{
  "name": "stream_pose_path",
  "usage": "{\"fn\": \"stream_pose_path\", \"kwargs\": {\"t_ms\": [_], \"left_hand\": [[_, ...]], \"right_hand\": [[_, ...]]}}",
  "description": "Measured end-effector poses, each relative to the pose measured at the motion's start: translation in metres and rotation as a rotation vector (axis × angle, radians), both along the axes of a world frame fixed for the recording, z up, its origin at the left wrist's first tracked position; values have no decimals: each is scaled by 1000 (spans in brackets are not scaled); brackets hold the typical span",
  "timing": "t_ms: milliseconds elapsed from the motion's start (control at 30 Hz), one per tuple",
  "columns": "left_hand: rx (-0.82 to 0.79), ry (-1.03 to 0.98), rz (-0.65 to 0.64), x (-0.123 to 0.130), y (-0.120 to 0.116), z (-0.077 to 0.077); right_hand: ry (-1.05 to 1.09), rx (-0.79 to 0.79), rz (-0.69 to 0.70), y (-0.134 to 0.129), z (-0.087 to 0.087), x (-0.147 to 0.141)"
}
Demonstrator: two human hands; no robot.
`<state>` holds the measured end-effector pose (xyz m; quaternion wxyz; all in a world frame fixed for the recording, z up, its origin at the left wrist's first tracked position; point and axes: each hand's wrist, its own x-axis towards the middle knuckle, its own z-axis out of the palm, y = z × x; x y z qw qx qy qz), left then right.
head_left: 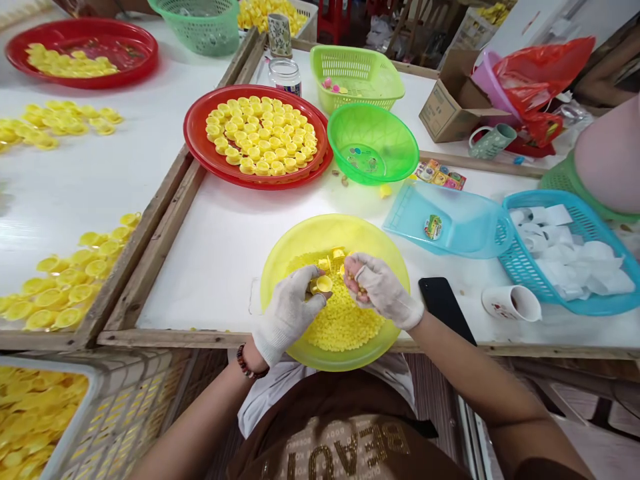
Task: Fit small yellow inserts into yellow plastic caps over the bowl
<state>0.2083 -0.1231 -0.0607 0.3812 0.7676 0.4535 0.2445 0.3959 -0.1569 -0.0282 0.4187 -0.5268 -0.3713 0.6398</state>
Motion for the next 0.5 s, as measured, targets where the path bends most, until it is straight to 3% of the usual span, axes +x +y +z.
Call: {"fn": "stream_pose_path", "kwargs": {"t_ms": [67, 200, 333, 500], "left_hand": [[-69, -13, -48, 7, -6, 3], [-128, -62, -75, 13, -12, 4], [-150, -120, -73, 11, -12, -1], [-89, -130, -82, 9, -12, 0]], "right_hand": [[194, 44, -149, 6, 9, -9], [324, 192, -303, 17, 15, -32], [309, 318, -327, 19, 8, -44], [310, 286, -321, 19, 6, -41]]}}
